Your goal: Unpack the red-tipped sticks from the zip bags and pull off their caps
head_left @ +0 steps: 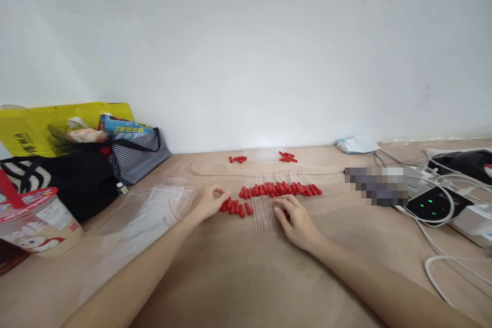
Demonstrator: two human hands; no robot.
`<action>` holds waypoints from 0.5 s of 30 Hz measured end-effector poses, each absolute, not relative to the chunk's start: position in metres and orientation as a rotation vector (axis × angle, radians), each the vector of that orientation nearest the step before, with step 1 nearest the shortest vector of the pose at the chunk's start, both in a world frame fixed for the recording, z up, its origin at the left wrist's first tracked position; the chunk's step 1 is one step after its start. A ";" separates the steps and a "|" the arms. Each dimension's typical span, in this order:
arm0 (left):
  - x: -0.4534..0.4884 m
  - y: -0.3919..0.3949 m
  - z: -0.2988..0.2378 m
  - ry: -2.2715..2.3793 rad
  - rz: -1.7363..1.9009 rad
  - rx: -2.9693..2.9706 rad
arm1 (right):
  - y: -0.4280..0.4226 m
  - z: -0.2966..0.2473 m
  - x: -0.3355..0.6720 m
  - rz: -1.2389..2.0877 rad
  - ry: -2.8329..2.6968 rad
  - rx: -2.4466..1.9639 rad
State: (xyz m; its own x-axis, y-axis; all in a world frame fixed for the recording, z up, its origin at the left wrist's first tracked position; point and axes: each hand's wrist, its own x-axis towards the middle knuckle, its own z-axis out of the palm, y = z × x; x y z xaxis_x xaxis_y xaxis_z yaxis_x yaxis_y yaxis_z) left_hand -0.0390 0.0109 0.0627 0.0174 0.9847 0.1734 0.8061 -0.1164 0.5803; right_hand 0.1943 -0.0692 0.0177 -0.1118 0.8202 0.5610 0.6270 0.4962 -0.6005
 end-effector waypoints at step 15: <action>0.011 0.061 0.083 1.778 0.307 1.971 | -0.070 0.017 0.198 0.292 -1.789 -1.215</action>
State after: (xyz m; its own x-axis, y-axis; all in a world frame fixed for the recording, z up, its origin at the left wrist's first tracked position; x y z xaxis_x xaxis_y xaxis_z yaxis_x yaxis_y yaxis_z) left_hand 0.0111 0.0612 0.0826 0.1375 0.9805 -0.1406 0.8765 -0.0544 0.4783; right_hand 0.1976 -0.0696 0.0169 -0.0859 0.8282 0.5537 0.6089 0.4836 -0.6289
